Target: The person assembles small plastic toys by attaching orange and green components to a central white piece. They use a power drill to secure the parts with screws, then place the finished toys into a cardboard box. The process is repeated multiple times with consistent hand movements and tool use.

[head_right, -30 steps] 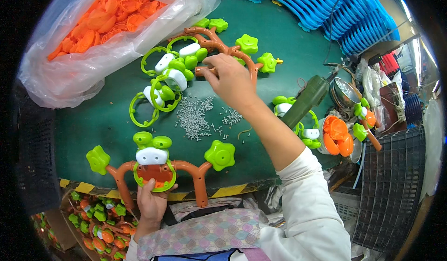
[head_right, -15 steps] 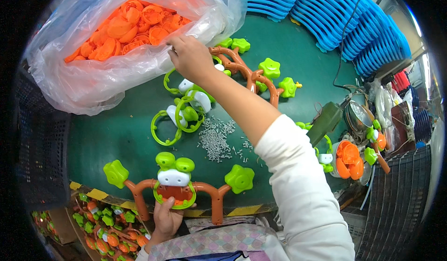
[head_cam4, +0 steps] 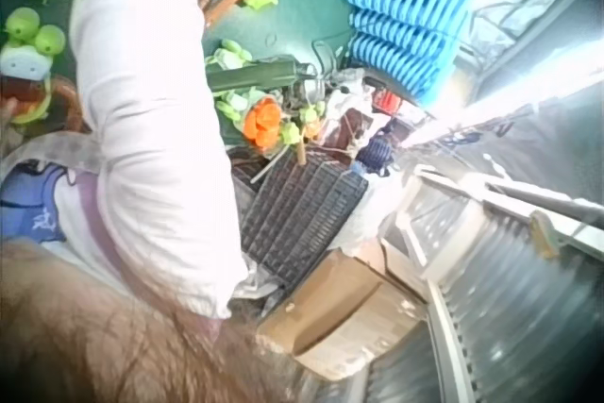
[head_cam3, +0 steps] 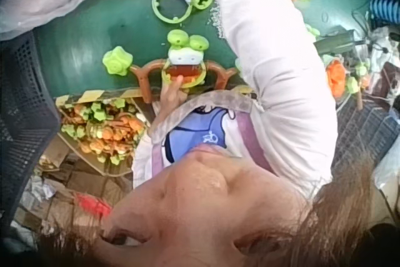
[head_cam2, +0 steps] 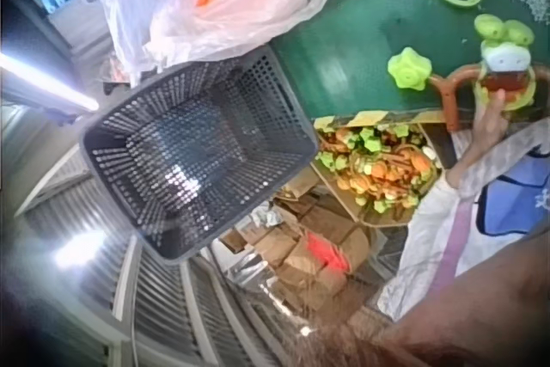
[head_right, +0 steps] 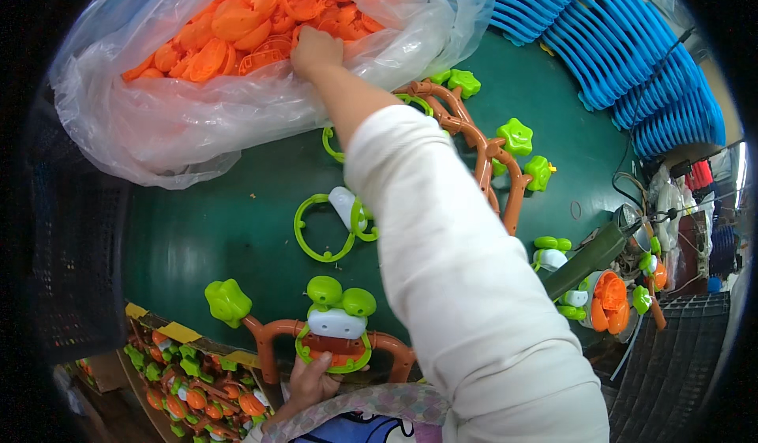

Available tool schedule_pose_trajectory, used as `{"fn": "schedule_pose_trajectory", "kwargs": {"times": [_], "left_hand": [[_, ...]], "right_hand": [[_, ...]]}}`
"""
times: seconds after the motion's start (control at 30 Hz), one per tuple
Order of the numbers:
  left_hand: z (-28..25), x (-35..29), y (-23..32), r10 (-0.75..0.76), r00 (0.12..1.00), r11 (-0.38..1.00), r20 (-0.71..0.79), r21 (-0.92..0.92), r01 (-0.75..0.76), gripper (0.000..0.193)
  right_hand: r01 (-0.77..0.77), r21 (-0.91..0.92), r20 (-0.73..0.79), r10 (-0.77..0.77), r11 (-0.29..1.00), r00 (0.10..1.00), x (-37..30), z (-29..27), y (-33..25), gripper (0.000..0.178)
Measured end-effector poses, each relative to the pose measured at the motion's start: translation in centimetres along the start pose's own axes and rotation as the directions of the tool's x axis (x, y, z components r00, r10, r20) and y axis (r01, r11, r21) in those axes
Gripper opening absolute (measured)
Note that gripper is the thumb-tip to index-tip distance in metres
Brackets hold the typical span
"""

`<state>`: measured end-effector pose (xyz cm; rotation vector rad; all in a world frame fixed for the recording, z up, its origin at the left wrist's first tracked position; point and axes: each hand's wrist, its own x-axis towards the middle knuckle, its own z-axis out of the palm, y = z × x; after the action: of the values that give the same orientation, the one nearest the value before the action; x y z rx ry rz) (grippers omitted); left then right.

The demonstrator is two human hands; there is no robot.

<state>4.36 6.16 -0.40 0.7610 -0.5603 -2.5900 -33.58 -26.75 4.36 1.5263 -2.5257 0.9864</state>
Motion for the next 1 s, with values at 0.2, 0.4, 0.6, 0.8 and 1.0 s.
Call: {"fn": "schedule_pose_trajectory", "kwargs": {"times": [0.2,0.4,0.6,0.8,1.0], "left_hand": [[-1.0,-0.3,-0.4,0.085,0.996,0.995,0.006,-0.052,-0.084,0.061],[0.7,0.8,0.3,0.148,0.989,0.984,0.029,0.093,-0.150,0.059],[1.3,-0.3,0.3,0.200,0.979,0.979,0.050,0.019,-0.201,0.056],[1.5,-1.0,-0.8,0.271,0.956,0.962,0.113,-0.002,-0.273,0.067],[0.8,-1.1,-0.2,0.290,0.939,0.949,0.183,0.072,-0.307,0.064]], "right_hand": [[-0.032,0.873,0.204,-0.306,0.486,0.930,-11.9,-10.6,-6.7,0.035],[-0.361,0.777,0.595,-0.412,0.516,0.690,-32.7,-16.4,-4.6,0.033],[0.514,0.348,0.095,-0.575,0.784,0.813,-38.7,-15.2,-3.4,0.073],[0.436,0.249,0.084,-0.468,0.865,0.880,-40.7,-15.1,-3.2,0.087],[0.554,0.466,0.145,-0.677,0.690,0.721,-38.6,-17.8,-3.6,0.084]]}}
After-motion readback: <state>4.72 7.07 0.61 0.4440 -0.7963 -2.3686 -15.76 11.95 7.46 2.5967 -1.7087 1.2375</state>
